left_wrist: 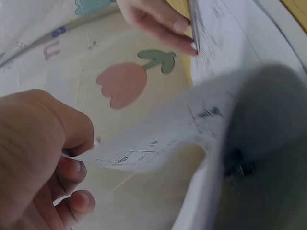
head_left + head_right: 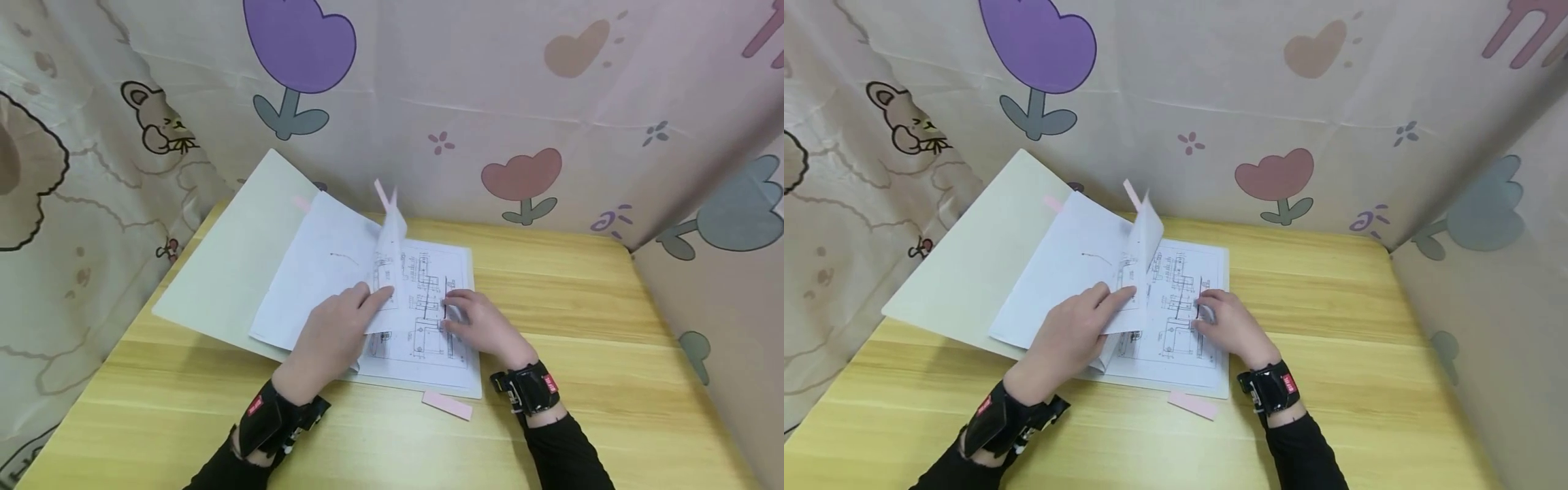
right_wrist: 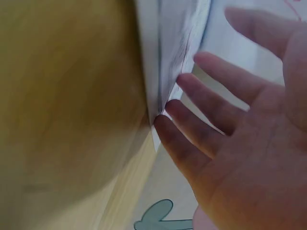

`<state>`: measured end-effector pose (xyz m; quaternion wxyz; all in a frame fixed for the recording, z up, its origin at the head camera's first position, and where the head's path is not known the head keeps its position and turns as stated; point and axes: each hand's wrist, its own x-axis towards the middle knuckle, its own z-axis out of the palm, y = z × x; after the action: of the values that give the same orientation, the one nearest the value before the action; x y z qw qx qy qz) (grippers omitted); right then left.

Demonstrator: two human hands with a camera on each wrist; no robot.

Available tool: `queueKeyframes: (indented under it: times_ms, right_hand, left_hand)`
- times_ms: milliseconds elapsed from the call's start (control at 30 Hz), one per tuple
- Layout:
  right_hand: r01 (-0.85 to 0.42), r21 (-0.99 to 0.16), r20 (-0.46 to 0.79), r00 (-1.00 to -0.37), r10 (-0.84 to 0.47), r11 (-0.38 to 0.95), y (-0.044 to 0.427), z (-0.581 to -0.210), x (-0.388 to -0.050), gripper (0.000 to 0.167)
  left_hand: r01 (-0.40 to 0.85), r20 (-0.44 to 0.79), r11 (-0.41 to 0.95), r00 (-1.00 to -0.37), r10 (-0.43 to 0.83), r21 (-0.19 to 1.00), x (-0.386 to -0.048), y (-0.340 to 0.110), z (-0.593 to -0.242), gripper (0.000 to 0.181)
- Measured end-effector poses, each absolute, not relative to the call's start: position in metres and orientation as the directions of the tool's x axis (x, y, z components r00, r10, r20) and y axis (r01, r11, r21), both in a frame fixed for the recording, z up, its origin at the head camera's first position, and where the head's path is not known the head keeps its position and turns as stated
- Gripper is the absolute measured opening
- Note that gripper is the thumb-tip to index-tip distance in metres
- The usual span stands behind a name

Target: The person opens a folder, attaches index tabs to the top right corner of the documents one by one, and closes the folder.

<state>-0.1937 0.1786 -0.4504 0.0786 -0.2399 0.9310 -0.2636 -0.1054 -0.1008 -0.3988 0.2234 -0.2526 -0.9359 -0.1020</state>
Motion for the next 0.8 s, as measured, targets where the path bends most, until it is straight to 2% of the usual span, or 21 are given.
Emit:
queueKeyframes:
  times_ms: [300, 533, 800]
  right_hand:
    - [-0.423, -0.447, -0.061, -0.865, -0.499, 0.788, 0.177, -0.452, -0.190, 0.059]
    - [-0.426, -0.446, -0.056, -0.864, -0.500, 0.787, 0.176, -0.452, -0.190, 0.060]
    - [-0.424, -0.448, -0.053, -0.866, -0.497, 0.787, 0.175, -0.452, -0.189, 0.059]
  left_hand:
    - [0.385, 0.379, 0.921, -0.864, 0.333, 0.068, -0.095, -0.133, -0.404, 0.054]
    - [0.358, 0.326, 0.931, -0.890, 0.319, 0.067, -0.094, -0.150, -0.412, 0.052]
    - [0.303, 0.306, 0.949, -0.915, 0.263, 0.090, -0.095, -0.160, -0.422, 0.065]
